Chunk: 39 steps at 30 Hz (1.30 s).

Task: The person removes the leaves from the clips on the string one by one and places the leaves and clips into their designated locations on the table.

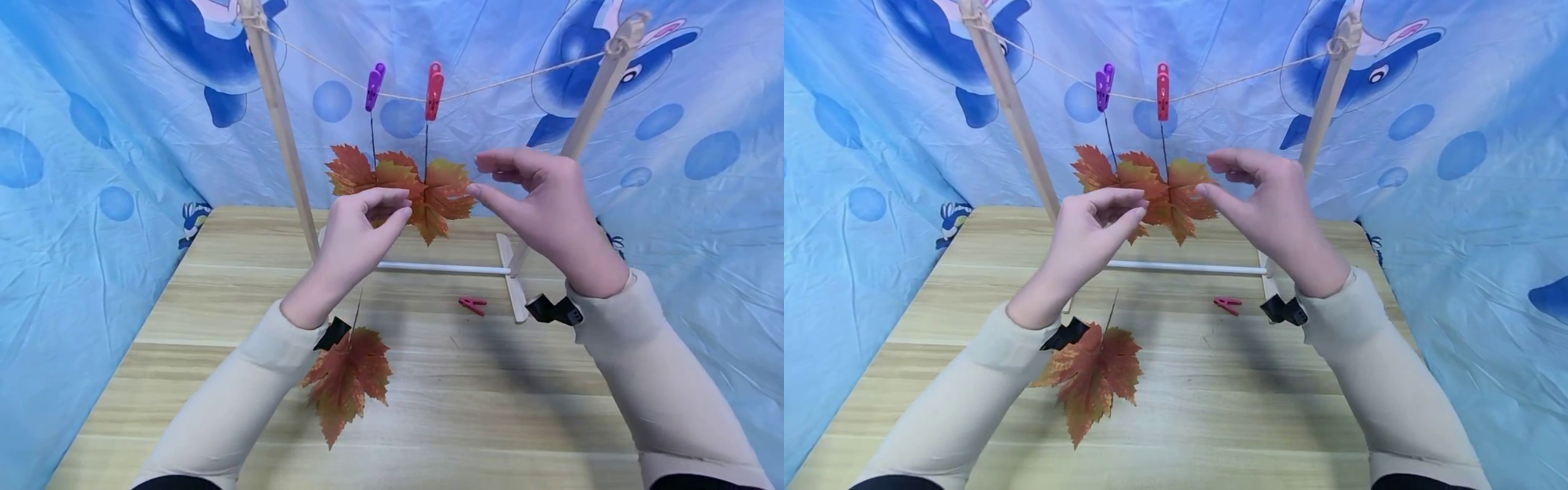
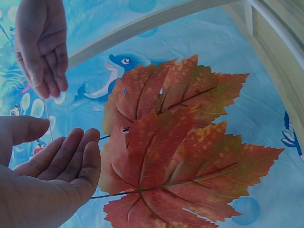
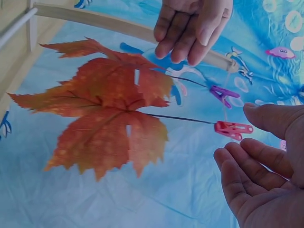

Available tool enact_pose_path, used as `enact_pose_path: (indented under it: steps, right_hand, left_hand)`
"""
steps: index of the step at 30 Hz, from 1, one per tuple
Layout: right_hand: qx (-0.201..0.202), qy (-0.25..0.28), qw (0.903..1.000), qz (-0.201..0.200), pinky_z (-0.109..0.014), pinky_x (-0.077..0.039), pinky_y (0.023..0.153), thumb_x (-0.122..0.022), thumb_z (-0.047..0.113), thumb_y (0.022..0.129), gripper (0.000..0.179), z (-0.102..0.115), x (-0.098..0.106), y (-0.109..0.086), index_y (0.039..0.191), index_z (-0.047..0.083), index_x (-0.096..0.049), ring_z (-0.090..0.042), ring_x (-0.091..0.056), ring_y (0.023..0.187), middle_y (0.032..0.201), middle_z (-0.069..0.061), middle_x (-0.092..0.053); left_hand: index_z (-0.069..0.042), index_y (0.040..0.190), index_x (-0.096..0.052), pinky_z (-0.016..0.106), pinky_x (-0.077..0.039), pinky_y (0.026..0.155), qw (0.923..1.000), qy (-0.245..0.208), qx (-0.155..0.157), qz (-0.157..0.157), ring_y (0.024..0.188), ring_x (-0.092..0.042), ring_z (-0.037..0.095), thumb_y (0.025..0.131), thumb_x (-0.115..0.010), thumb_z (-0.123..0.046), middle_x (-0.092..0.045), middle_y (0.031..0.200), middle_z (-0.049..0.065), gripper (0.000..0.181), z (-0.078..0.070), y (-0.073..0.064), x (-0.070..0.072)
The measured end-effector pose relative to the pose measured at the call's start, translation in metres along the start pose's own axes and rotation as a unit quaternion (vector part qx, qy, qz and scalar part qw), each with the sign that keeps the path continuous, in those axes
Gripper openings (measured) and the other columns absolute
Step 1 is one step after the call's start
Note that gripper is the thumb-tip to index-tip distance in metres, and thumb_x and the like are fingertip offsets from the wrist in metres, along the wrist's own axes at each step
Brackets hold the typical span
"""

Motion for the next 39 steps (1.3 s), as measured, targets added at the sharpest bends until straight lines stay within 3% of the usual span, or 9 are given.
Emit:
enact_pose_path:
  steps: [9, 19, 27, 39]
  right_hand:
    - [0.023, -0.022, 0.9995, -0.007, -0.026, -0.051, 0.092, -0.082, 0.014, 0.089, 0.034, 0.014, 0.006, 0.022, 0.120, 0.006, -0.075, -0.009, -0.065, 0.101, 0.111, 0.000, -0.073]
    - [0.036, -0.033, 0.9988, -0.009, -0.026, -0.050, 0.095, -0.083, 0.015, 0.088, 0.036, 0.028, 0.011, 0.044, 0.122, 0.006, -0.075, -0.012, -0.066, 0.104, 0.113, -0.001, -0.073]
    - [0.048, -0.089, 0.9948, -0.011, -0.023, -0.048, 0.096, -0.082, 0.022, 0.089, 0.039, 0.036, 0.020, 0.061, 0.124, 0.007, -0.074, -0.012, -0.067, 0.108, 0.118, -0.001, -0.072]
    - [0.048, -0.180, 0.9820, 0.034, -0.021, -0.044, 0.100, -0.075, 0.034, 0.094, 0.046, 0.047, 0.017, 0.089, 0.132, 0.010, -0.070, -0.014, -0.064, 0.116, 0.129, -0.002, -0.067]
  left_hand:
    - [0.004, 0.116, -0.073, 0.028, -0.054, 0.083, 0.9999, -0.010, -0.002, -0.006, 0.093, -0.068, 0.010, 0.095, -0.070, -0.005, -0.074, 0.104, 0.008, 0.022, -0.007, 0.017, -0.001]
    - [0.000, 0.118, -0.074, 0.024, -0.052, 0.085, 0.9997, 0.022, -0.012, -0.003, 0.092, -0.066, 0.006, 0.096, -0.071, -0.009, -0.073, 0.105, 0.003, 0.023, -0.016, 0.039, -0.002]
    - [0.001, 0.117, -0.073, 0.022, -0.052, 0.085, 0.9996, 0.023, -0.017, -0.008, 0.093, -0.066, 0.007, 0.096, -0.071, -0.008, -0.074, 0.105, 0.006, 0.023, -0.020, 0.057, -0.004]
    - [0.002, 0.118, -0.073, 0.021, -0.051, 0.087, 0.9975, 0.069, -0.007, -0.018, 0.097, -0.068, 0.010, 0.096, -0.071, -0.010, -0.074, 0.108, 0.007, 0.025, -0.015, 0.073, -0.002]
Point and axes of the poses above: each hand's wrist, its own y-axis towards the middle knuckle, its own x-axis out of the back of the hand, z = x × y, the point moved 7 cm from there along y, towards the middle knuckle
